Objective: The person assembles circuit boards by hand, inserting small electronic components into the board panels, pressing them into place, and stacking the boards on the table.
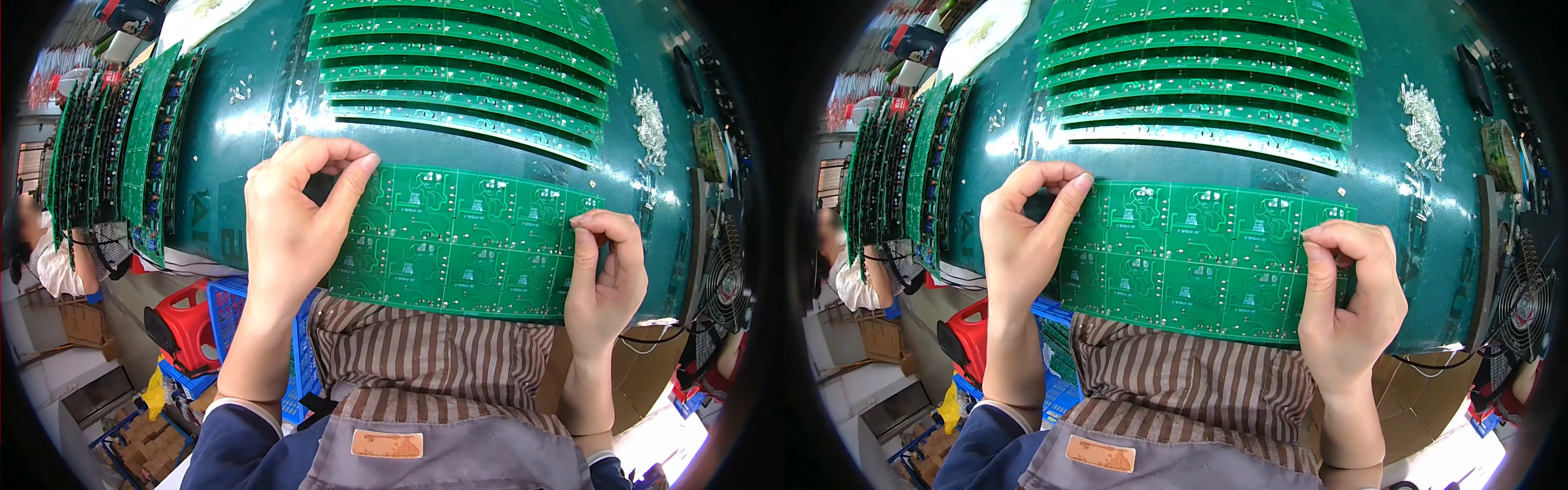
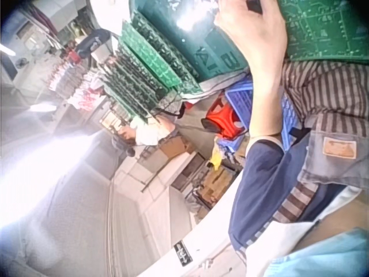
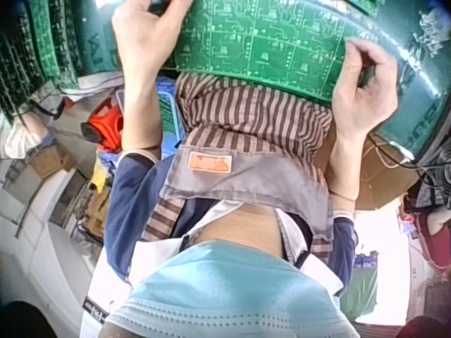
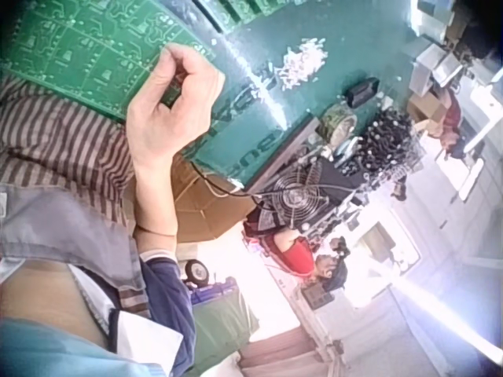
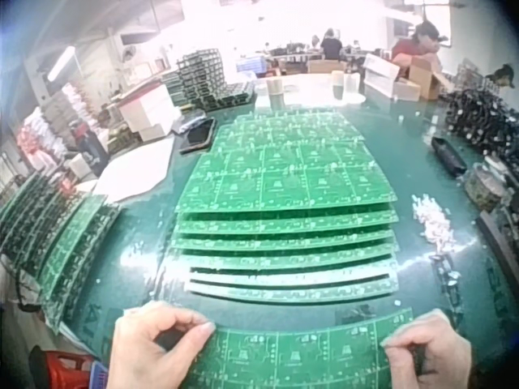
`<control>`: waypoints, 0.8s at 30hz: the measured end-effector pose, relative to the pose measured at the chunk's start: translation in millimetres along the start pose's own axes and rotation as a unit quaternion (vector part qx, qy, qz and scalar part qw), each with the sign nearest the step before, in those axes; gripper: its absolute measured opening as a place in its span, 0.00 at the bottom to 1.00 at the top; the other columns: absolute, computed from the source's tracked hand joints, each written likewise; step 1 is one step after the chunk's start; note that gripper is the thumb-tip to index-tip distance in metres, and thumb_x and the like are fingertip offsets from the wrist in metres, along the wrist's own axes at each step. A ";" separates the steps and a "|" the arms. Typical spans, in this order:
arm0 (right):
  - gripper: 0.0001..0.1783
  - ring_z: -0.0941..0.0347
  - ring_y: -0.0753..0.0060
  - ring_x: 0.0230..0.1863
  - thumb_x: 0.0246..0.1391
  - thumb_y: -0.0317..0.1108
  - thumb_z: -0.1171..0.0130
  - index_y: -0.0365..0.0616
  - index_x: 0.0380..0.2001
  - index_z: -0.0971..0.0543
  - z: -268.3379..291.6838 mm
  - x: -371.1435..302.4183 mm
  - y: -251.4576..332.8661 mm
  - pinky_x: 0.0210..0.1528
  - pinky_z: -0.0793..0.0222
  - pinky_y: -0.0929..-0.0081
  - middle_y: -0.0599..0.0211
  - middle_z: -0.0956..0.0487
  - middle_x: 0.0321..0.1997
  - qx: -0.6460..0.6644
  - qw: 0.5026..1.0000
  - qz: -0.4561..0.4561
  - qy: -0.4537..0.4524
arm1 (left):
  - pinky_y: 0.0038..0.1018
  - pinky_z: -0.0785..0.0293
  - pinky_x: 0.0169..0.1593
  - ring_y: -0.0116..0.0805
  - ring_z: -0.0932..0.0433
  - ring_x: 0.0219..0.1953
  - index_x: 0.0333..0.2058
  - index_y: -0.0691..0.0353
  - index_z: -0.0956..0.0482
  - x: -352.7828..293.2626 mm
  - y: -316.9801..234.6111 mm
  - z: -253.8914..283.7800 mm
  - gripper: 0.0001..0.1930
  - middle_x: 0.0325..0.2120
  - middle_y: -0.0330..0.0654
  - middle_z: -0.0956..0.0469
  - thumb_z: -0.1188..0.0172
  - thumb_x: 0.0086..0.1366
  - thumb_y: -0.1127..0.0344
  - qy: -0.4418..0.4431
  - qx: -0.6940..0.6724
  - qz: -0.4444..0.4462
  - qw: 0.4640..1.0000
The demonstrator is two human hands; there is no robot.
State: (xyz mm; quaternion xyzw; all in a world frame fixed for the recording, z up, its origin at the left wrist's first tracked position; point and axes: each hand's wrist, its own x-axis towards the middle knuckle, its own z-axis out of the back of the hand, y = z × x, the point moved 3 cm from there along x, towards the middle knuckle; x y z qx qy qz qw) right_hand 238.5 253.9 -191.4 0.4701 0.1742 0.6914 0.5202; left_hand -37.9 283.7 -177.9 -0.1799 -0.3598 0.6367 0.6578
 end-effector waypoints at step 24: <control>0.07 0.26 0.72 0.36 0.57 0.17 0.41 0.38 0.37 0.22 -0.8 2.4 1.5 0.37 0.31 0.79 0.64 0.19 0.35 -0.006 1.000 -0.014 -0.002 | 0.32 0.37 0.49 0.34 0.21 0.35 0.33 0.58 0.16 -2.9 -5.8 11.0 0.03 0.29 0.36 0.19 0.34 0.60 0.72 0.040 0.114 -0.114 0.986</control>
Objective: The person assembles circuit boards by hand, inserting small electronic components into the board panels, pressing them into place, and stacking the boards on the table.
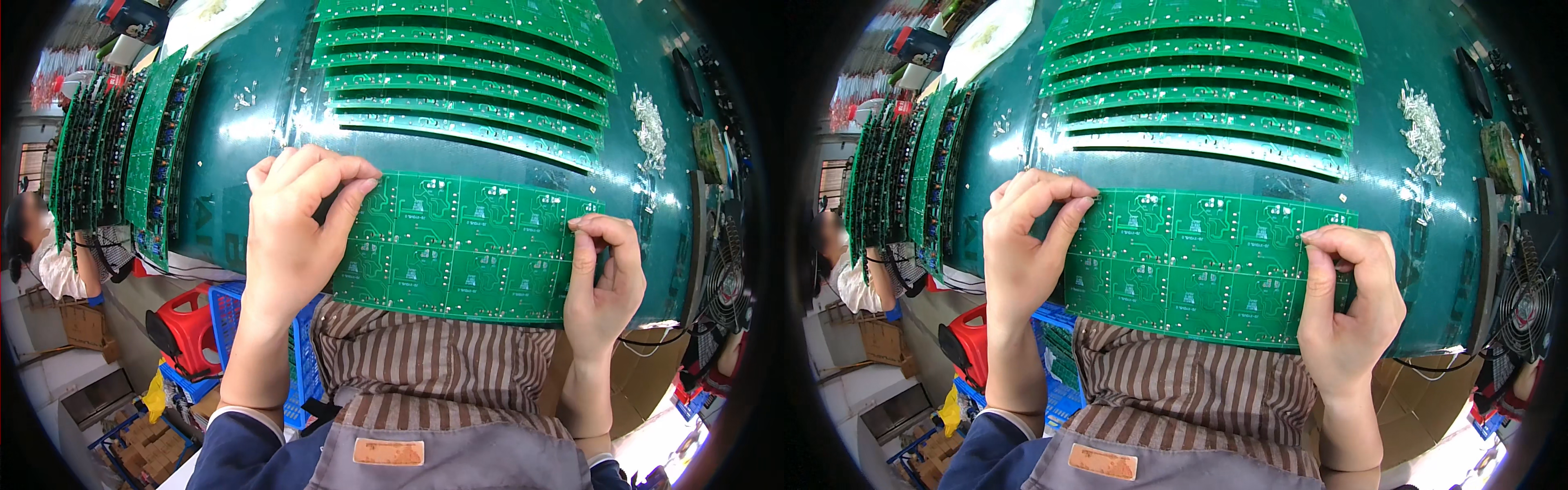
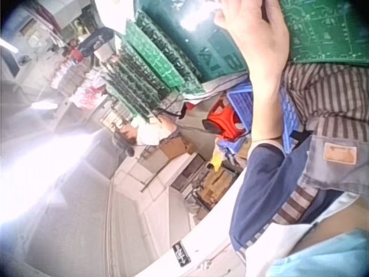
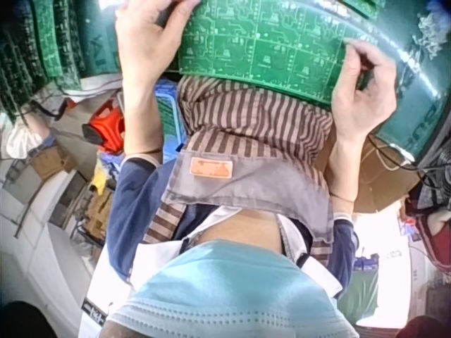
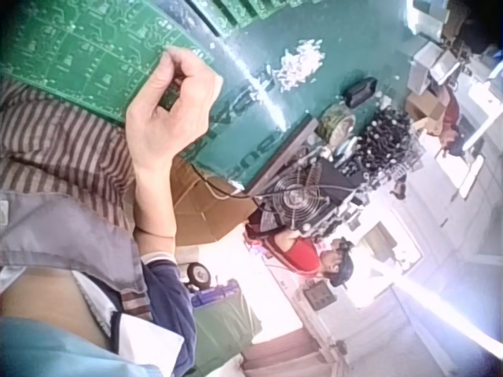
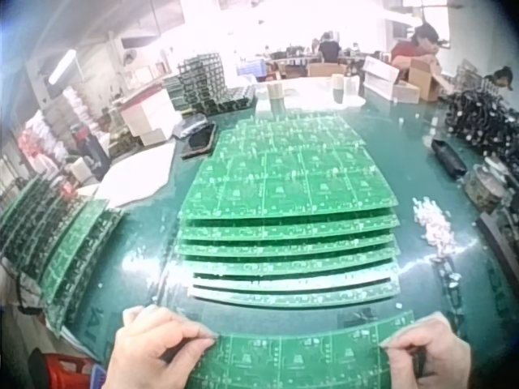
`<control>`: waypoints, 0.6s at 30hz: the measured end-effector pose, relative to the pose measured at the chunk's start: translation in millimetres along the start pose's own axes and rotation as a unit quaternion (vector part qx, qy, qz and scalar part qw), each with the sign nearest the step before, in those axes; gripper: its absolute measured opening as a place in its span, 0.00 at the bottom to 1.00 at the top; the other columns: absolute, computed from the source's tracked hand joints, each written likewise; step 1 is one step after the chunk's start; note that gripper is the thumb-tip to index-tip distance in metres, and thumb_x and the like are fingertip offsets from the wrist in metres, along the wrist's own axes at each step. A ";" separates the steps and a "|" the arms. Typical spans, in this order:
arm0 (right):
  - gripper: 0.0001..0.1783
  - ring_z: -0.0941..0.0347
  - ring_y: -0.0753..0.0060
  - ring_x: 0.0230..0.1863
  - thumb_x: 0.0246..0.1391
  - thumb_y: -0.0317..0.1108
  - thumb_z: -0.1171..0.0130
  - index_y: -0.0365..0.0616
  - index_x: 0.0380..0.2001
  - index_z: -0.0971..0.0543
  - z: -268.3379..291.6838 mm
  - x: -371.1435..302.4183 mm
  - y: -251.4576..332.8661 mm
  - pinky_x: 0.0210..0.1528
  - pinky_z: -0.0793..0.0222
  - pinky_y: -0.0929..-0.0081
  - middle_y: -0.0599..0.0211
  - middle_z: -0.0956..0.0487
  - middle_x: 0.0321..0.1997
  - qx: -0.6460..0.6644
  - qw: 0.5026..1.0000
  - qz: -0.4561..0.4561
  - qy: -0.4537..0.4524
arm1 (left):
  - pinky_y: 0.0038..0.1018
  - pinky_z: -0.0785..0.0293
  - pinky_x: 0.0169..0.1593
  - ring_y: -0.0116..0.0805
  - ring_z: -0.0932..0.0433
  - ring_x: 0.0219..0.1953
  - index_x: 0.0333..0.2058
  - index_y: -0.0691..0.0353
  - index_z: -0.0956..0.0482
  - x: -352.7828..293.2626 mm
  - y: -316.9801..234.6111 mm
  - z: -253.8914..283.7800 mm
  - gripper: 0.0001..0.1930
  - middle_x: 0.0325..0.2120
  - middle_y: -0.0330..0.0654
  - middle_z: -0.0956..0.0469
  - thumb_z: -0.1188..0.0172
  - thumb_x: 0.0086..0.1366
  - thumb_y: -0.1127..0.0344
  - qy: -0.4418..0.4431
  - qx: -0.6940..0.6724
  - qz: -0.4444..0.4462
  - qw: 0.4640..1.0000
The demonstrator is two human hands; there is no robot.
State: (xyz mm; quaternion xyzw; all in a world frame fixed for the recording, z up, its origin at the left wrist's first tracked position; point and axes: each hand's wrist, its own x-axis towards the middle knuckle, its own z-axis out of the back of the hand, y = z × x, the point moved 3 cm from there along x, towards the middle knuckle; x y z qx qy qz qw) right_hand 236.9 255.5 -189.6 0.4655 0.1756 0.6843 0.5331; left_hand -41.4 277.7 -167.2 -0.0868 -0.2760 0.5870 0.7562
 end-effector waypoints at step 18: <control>0.06 0.26 0.70 0.36 0.56 0.17 0.40 0.38 0.36 0.22 -1.0 -0.1 2.1 0.38 0.31 0.78 0.64 0.20 0.35 -0.014 1.000 -0.010 0.005 | 0.35 0.42 0.50 0.32 0.23 0.34 0.31 0.56 0.17 16.7 -17.1 9.3 0.02 0.28 0.32 0.21 0.34 0.59 0.72 0.036 0.137 -0.107 0.984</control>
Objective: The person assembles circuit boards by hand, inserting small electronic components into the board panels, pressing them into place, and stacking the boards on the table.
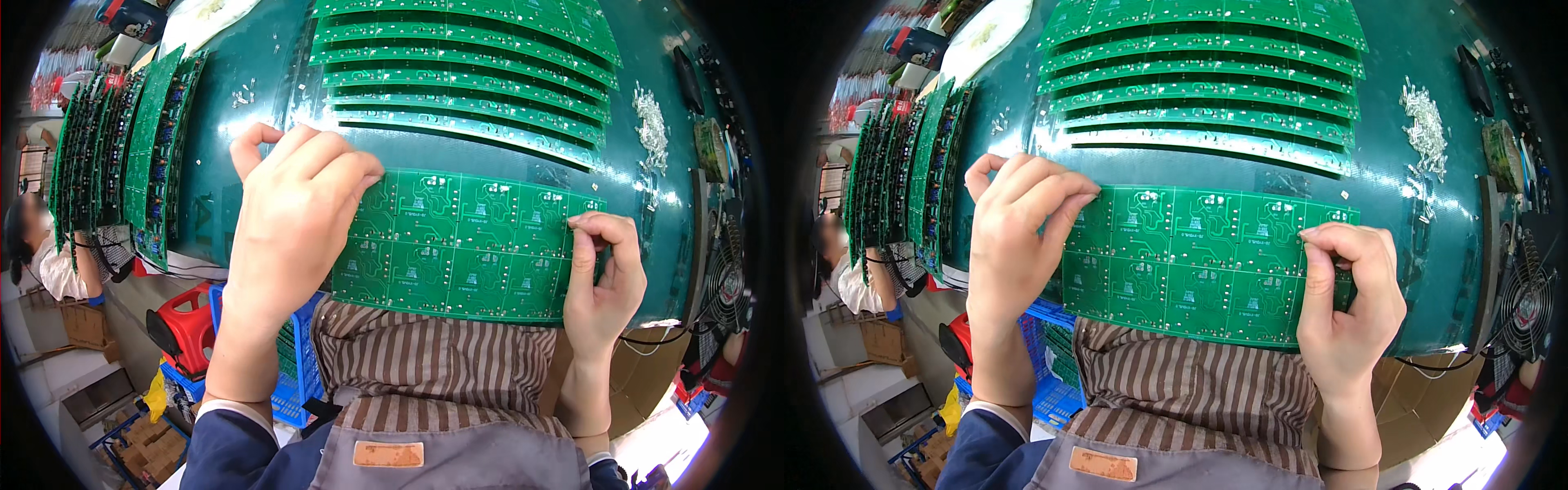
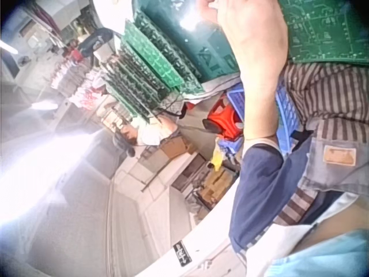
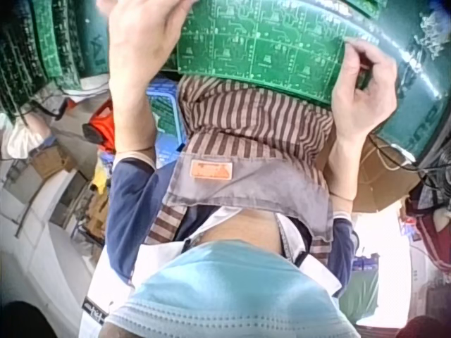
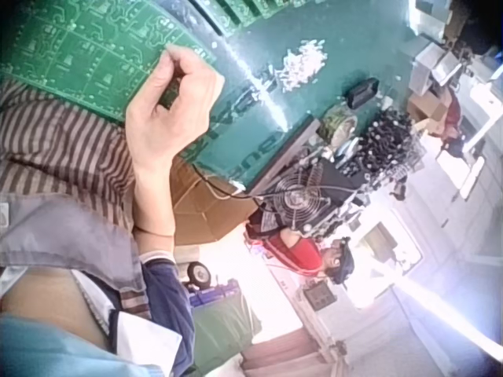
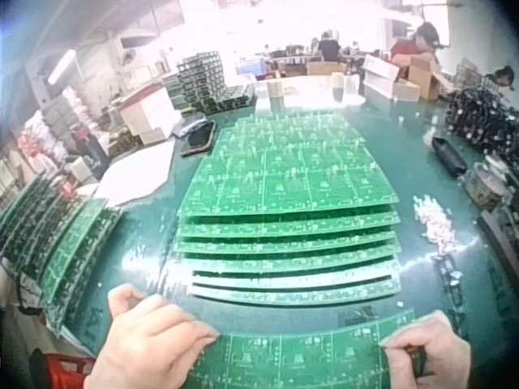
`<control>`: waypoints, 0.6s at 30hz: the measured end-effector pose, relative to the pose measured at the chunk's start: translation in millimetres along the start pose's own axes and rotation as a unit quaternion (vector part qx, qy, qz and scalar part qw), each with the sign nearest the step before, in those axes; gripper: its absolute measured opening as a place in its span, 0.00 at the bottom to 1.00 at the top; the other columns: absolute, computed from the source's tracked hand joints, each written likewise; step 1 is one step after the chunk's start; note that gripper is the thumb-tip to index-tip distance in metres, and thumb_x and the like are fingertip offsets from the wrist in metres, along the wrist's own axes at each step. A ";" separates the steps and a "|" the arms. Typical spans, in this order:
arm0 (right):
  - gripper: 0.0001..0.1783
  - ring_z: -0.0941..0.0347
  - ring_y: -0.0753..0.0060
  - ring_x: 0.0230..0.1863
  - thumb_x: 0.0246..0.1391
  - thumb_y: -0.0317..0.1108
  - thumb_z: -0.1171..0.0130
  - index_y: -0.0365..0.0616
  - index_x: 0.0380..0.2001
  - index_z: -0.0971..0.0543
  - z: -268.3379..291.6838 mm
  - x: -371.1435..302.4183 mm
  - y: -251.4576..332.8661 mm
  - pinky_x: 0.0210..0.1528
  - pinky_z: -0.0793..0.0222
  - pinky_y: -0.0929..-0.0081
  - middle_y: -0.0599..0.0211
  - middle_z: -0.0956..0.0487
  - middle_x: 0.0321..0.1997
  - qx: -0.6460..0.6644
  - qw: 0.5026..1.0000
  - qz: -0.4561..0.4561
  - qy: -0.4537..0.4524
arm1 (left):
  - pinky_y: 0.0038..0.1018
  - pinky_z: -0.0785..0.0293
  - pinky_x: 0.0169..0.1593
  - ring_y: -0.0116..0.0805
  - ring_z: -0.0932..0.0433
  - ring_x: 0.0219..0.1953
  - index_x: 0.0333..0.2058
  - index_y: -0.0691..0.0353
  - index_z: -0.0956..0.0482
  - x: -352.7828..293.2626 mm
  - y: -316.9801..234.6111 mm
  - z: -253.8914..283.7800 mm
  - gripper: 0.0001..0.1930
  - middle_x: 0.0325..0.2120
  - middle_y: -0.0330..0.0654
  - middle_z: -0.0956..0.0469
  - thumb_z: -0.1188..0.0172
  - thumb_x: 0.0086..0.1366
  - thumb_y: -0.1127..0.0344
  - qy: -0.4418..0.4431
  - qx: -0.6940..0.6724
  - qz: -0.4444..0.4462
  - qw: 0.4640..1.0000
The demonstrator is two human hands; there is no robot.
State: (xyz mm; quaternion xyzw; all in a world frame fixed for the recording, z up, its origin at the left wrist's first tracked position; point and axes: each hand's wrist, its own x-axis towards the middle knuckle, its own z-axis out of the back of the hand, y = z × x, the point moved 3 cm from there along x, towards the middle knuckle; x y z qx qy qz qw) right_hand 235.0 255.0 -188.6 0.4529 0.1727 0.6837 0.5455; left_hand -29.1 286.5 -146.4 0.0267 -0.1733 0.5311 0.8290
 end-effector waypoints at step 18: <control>0.04 0.26 0.76 0.32 0.57 0.18 0.40 0.35 0.36 0.21 16.0 15.0 -30.7 0.37 0.30 0.79 0.64 0.19 0.34 0.012 0.998 -0.062 -0.020 | 0.29 0.40 0.45 0.29 0.23 0.33 0.34 0.54 0.12 -10.7 -0.5 -22.3 0.08 0.29 0.31 0.18 0.29 0.54 0.72 -0.050 -0.053 0.061 0.995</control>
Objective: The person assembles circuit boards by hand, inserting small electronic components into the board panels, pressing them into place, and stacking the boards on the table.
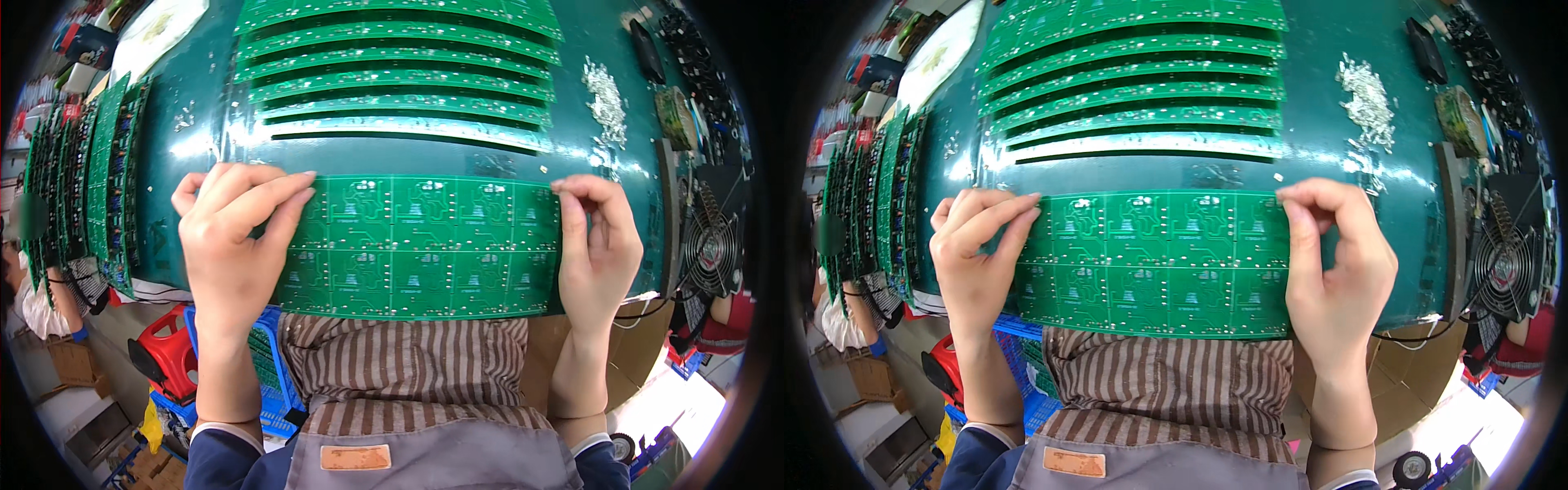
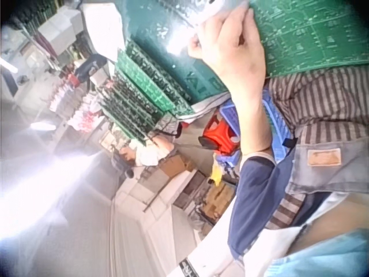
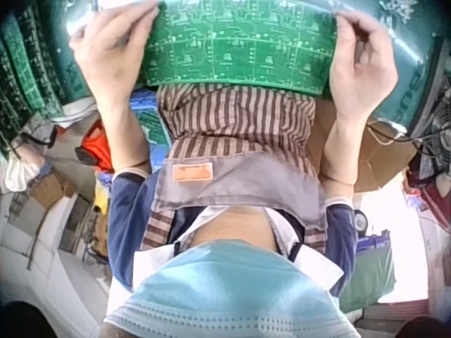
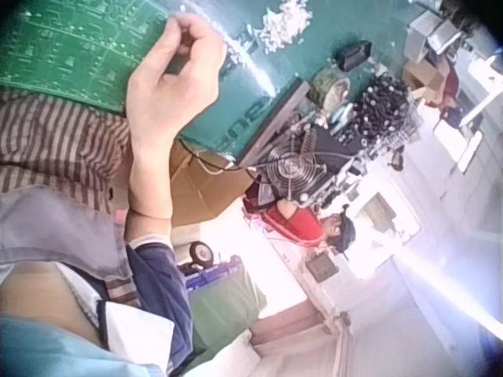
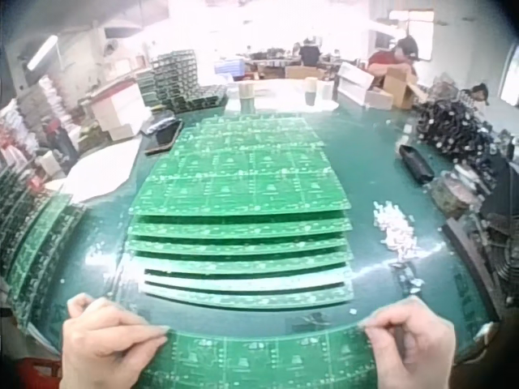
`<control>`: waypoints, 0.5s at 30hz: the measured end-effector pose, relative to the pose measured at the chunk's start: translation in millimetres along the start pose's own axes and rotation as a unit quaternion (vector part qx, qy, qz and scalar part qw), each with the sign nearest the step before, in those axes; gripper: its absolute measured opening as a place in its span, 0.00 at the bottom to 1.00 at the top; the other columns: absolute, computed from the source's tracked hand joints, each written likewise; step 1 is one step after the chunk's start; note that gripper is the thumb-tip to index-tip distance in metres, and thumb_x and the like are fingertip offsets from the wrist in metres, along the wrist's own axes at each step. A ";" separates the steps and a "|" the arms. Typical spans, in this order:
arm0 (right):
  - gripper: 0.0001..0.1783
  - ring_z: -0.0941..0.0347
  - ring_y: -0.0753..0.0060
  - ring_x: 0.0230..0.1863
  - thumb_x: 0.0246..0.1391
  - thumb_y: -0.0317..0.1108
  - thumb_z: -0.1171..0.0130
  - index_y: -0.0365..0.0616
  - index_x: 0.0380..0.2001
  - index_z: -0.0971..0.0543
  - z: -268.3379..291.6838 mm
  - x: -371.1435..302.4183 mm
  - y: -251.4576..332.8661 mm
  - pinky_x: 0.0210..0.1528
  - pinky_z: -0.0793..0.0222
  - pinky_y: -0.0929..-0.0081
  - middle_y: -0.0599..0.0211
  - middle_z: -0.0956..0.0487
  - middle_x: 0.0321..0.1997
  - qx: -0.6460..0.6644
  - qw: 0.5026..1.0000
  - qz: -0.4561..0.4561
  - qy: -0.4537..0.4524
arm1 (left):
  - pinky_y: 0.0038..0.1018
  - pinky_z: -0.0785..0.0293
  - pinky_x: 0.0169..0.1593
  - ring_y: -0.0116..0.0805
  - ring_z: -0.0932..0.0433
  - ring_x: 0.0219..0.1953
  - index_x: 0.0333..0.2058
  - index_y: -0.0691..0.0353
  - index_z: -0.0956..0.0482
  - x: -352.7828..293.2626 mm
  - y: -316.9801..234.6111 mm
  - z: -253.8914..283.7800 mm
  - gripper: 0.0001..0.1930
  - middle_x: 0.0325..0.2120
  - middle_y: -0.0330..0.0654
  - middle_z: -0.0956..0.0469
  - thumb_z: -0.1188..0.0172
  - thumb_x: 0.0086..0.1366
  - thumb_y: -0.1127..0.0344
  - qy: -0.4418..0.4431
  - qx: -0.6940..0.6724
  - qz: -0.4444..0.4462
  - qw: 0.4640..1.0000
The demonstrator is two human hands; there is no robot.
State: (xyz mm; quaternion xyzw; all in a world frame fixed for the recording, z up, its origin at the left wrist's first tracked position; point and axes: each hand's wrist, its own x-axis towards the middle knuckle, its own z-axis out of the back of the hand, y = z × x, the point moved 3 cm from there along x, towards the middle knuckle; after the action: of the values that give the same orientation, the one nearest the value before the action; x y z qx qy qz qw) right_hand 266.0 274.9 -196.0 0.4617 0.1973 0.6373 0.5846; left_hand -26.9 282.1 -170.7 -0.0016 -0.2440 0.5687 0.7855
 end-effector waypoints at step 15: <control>0.05 0.24 0.71 0.32 0.54 0.16 0.39 0.33 0.34 0.22 6.2 13.5 -13.0 0.38 0.28 0.77 0.61 0.20 0.32 -0.018 0.997 -0.012 0.078 | 0.32 0.36 0.55 0.39 0.22 0.46 0.51 0.60 0.19 -29.7 -14.8 -23.4 0.22 0.42 0.41 0.19 0.30 0.55 0.72 -0.079 -0.017 0.099 0.992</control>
State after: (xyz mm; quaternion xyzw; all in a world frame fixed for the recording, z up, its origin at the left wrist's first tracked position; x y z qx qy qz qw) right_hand 279.9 288.8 -198.4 0.3978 0.2360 0.6680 0.5830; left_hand -11.6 256.7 -198.4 0.0062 -0.3136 0.6381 0.7031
